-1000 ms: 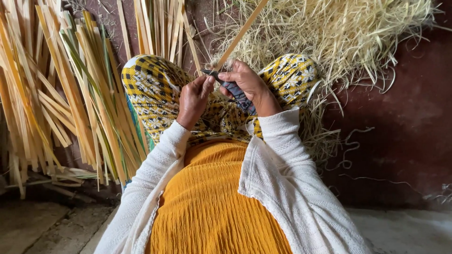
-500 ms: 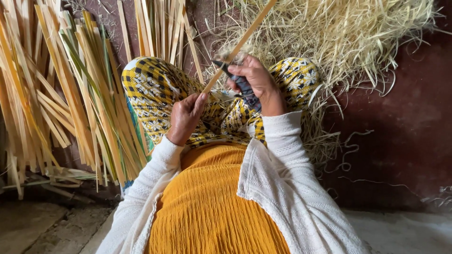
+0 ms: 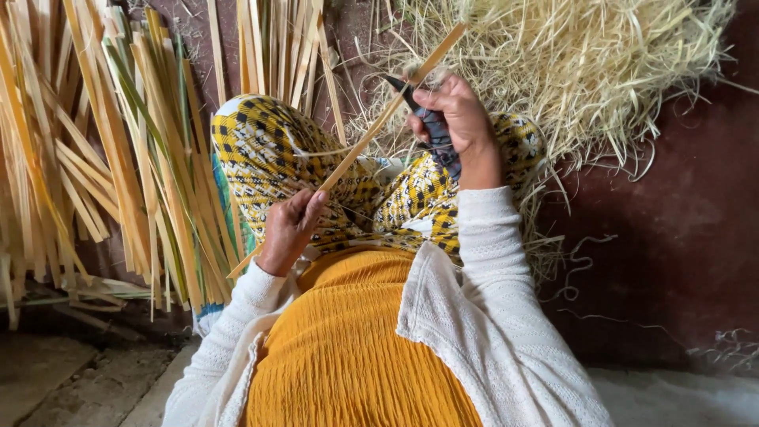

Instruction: A person is sitting on the floor, using a small knife to shave thin strips from a long piece of bamboo or wood.

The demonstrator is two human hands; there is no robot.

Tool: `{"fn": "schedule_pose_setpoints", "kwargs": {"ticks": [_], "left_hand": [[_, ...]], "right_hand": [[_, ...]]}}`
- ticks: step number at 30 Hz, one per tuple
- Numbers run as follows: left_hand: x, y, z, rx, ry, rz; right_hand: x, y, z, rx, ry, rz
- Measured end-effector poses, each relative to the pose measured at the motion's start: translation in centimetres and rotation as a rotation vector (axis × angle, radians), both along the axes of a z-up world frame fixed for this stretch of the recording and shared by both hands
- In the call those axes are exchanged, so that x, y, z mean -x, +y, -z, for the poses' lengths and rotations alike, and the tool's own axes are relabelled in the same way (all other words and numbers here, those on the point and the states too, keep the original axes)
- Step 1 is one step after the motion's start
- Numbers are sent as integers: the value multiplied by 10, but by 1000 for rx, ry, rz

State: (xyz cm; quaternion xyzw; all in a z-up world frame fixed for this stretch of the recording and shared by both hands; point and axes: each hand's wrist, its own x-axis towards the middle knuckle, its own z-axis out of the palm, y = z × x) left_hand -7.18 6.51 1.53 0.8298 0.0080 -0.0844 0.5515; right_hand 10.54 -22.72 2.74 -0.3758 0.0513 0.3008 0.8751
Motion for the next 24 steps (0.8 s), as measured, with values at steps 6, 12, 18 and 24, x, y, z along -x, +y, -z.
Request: {"fn": "schedule_pose_setpoints", "kwargs": {"ticks": [6, 12, 18, 24], "left_hand": [[1, 4, -2, -11, -2, -14], [26, 23, 12, 178, 334, -193], [-12, 3, -4, 28, 176, -18], [-52, -39, 9, 181, 84, -29]], "right_hand": [[-9, 5, -15, 58, -122, -54], [-25, -53, -33, 223, -188, 392], [-2, -14, -69, 410, -214, 260], [26, 48, -75, 327, -55, 41]]}}
